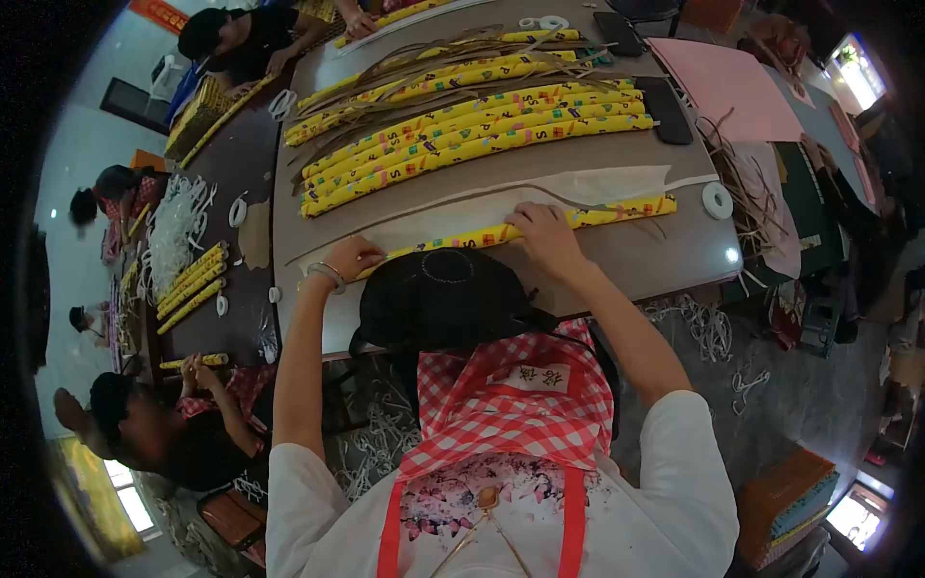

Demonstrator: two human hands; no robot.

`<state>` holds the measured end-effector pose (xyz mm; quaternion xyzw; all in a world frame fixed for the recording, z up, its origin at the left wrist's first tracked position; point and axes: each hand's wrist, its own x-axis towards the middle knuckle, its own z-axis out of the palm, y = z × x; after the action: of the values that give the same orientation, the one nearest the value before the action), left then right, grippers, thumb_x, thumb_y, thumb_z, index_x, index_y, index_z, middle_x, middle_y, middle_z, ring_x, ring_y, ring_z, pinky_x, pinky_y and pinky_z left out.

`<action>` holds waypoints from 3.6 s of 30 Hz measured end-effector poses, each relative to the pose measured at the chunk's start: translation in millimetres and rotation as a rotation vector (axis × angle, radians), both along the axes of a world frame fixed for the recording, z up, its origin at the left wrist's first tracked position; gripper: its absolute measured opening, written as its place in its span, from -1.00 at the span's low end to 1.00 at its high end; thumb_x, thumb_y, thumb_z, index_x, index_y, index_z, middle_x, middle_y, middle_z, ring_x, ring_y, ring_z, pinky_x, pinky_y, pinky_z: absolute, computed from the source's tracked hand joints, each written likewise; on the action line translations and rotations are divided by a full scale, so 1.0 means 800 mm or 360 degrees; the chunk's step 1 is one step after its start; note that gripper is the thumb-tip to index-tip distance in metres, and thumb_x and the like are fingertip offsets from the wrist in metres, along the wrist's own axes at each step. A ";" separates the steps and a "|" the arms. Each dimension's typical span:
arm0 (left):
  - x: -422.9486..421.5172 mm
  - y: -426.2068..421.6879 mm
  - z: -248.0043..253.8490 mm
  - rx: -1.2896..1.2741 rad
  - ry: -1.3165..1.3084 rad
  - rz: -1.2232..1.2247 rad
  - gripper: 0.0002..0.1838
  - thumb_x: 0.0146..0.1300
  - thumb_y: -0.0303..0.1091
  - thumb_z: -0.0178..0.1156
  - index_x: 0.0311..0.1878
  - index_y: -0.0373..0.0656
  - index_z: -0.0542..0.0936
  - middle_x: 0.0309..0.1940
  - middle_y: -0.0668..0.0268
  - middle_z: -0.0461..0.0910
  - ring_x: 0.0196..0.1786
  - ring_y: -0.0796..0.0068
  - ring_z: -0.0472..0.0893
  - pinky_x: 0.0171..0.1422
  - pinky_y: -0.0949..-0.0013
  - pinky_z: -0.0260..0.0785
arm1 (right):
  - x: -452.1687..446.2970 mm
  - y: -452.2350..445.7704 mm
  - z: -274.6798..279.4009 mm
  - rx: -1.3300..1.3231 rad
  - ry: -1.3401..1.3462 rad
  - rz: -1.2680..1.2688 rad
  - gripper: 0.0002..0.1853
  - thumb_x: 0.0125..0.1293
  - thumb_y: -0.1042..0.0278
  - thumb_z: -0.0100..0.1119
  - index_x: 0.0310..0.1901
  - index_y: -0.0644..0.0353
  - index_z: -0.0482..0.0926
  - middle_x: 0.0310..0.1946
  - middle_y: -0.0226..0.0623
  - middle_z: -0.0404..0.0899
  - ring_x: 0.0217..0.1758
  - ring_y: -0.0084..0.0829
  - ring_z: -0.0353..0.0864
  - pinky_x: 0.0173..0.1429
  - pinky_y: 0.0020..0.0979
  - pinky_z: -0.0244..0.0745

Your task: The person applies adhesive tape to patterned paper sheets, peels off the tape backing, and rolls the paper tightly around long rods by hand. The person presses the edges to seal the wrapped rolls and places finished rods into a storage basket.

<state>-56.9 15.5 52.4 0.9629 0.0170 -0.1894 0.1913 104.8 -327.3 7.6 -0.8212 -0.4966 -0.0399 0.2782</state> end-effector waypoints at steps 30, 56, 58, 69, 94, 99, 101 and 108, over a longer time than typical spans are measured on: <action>0.102 -0.199 -0.021 -0.0075 -0.0367 0.0355 -0.83 -0.02 -0.29 0.28 -0.37 -0.14 0.64 -0.27 0.13 0.57 -0.12 0.15 0.55 0.00 0.19 0.40 | -0.003 -0.014 0.003 0.0050 -0.0084 0.0047 -0.57 -0.04 0.47 0.20 -0.04 0.06 0.45 -0.07 -0.33 0.45 0.03 -0.28 0.42 0.13 -0.27 0.25; 0.139 -0.251 -0.033 -0.0127 -0.0731 0.0582 -0.82 0.10 -0.42 0.18 -0.21 -0.20 0.49 -0.28 0.07 0.54 -0.17 0.04 0.54 -0.12 0.12 0.42 | 0.066 -0.077 0.037 0.0170 -0.0044 -0.0787 -0.80 0.23 0.19 0.10 -0.31 0.12 0.58 -0.37 -0.38 0.56 -0.19 -0.28 0.52 -0.01 -0.18 0.32; 0.142 -0.253 -0.032 -0.0078 -0.0751 0.0581 -0.81 0.11 -0.41 0.18 -0.21 -0.21 0.49 -0.27 0.07 0.54 -0.17 0.03 0.55 -0.12 0.12 0.42 | 0.074 -0.073 0.041 -0.0046 0.0103 -0.0665 -0.72 0.24 0.09 0.08 -0.38 0.12 0.61 -0.42 -0.40 0.57 -0.19 -0.29 0.52 0.02 -0.13 0.30; 0.154 -0.253 -0.044 0.0132 -0.0593 0.0449 -0.77 0.11 -0.33 0.20 -0.19 -0.23 0.56 -0.14 0.09 0.50 0.00 0.14 0.49 -0.01 0.21 0.41 | 0.103 -0.055 0.025 -0.0357 0.0160 -0.0854 -0.59 0.26 -0.01 0.02 -0.48 0.18 0.61 -0.60 -0.19 0.54 -0.41 -0.17 0.55 0.01 -0.10 0.30; 0.150 -0.250 -0.045 0.0102 -0.0751 0.0319 -0.77 0.13 -0.36 0.16 -0.15 -0.21 0.54 -0.23 0.10 0.54 -0.13 0.10 0.54 -0.08 0.16 0.41 | 0.185 -0.137 0.047 -0.0891 0.0327 -0.1080 -0.78 0.18 0.17 0.03 -0.28 0.01 0.63 -0.33 -0.33 0.62 -0.18 -0.25 0.58 0.12 0.02 0.17; 0.150 -0.248 -0.040 0.0082 -0.0666 0.0276 -0.72 0.16 -0.37 0.13 -0.04 -0.18 0.52 -0.21 0.08 0.54 -0.15 0.05 0.54 -0.13 0.13 0.44 | 0.214 -0.179 0.049 -0.0959 0.0162 -0.1261 -0.78 0.16 0.17 0.03 -0.29 0.03 0.62 -0.33 -0.30 0.63 -0.18 -0.23 0.59 0.09 0.02 0.20; 0.150 -0.248 -0.041 0.0126 -0.0650 0.0290 -0.71 0.16 -0.38 0.12 -0.03 -0.16 0.52 -0.21 0.10 0.54 -0.15 0.05 0.53 -0.13 0.13 0.44 | 0.229 -0.197 0.051 -0.1014 0.0050 -0.1330 -0.78 0.14 0.15 0.04 -0.28 0.02 0.61 -0.36 -0.31 0.63 -0.18 -0.23 0.60 0.06 0.01 0.24; 0.152 -0.251 -0.042 0.0198 -0.0679 0.0272 -0.76 0.10 -0.40 0.17 -0.14 -0.20 0.53 -0.27 0.12 0.56 -0.17 0.12 0.56 -0.10 0.17 0.43 | 0.259 -0.254 0.089 -0.0899 -0.0176 -0.1640 -0.79 0.16 0.17 0.02 -0.27 -0.04 0.62 -0.24 -0.32 0.64 -0.12 -0.25 0.61 0.08 0.08 0.25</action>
<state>64.4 -185.5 19.0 0.9861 0.0691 0.0367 0.1463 312.3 -530.1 78.9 -0.9956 -0.0388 -0.0788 -0.0327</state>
